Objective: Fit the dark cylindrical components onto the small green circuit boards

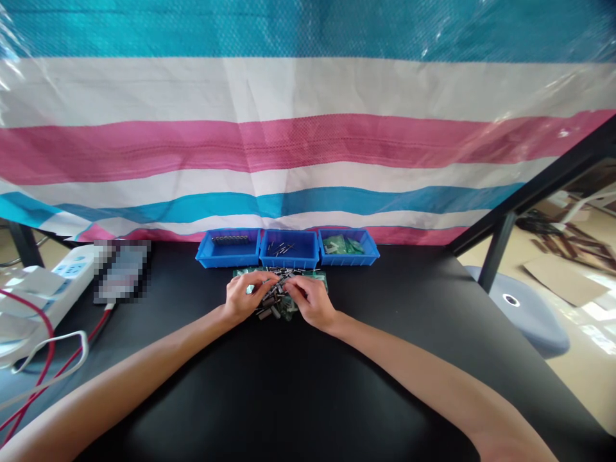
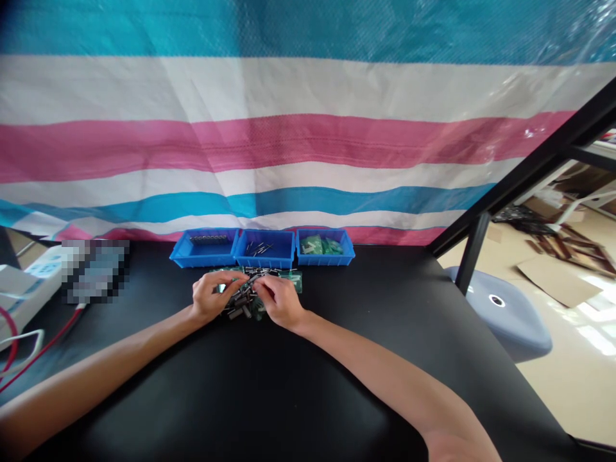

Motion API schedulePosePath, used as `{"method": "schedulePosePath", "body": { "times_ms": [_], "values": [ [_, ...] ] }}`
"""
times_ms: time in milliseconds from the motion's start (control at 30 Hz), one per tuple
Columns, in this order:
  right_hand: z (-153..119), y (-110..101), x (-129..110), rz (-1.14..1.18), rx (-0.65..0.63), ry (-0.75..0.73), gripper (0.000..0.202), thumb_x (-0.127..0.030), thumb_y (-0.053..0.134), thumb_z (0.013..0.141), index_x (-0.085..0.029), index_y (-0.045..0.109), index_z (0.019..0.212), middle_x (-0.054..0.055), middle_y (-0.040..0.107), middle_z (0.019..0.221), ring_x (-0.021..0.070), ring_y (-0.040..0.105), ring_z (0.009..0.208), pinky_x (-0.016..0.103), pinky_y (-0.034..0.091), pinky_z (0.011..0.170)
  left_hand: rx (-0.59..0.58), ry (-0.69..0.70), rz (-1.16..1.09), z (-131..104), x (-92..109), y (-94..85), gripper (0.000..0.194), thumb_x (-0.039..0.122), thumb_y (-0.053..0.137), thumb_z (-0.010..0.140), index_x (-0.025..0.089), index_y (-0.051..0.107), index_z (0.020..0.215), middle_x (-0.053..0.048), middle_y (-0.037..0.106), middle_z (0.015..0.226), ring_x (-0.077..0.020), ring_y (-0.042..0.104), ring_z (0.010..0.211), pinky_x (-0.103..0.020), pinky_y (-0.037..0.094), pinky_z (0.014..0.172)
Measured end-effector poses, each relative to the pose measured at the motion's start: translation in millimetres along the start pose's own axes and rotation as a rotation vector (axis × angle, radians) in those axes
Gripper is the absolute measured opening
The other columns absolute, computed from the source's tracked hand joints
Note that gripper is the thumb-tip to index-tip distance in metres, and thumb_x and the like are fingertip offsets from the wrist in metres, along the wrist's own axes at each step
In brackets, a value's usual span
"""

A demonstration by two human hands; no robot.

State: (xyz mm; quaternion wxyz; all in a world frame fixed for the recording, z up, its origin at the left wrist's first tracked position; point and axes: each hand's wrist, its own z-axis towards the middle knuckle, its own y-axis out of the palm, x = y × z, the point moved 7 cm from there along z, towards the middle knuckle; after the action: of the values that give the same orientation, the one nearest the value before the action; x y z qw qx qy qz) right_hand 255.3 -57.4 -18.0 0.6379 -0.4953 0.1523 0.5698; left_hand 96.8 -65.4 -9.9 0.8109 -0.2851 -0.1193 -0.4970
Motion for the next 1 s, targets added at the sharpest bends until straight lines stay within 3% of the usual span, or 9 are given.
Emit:
{"method": "schedulePosePath", "body": {
  "times_ms": [633,1000],
  "values": [
    [-0.2,-0.2,-0.4,0.000,-0.001,0.016,0.026,-0.028,0.048,0.094,-0.016,0.062,0.076,0.000,0.056,0.062,0.0108,0.048,0.055,0.022,0.036,0.055,-0.028,-0.004,0.035,-0.5,0.1,0.6,0.006,0.019,0.069,0.081,0.019,0.067,0.086,0.001,0.077,0.080,-0.0117,0.072,0.066,-0.020,0.057,0.064],
    [-0.2,-0.7,0.3,0.006,0.000,0.020,0.026,-0.029,0.048,0.095,-0.016,0.062,0.077,0.000,0.056,0.064,0.0107,0.050,0.056,0.022,0.037,0.056,0.001,0.065,-0.019,1.4,6.7,-1.3,0.013,0.015,0.069,0.081,0.018,0.061,0.090,0.000,0.077,0.081,-0.0132,0.073,0.071,-0.020,0.058,0.065]
  ]
}}
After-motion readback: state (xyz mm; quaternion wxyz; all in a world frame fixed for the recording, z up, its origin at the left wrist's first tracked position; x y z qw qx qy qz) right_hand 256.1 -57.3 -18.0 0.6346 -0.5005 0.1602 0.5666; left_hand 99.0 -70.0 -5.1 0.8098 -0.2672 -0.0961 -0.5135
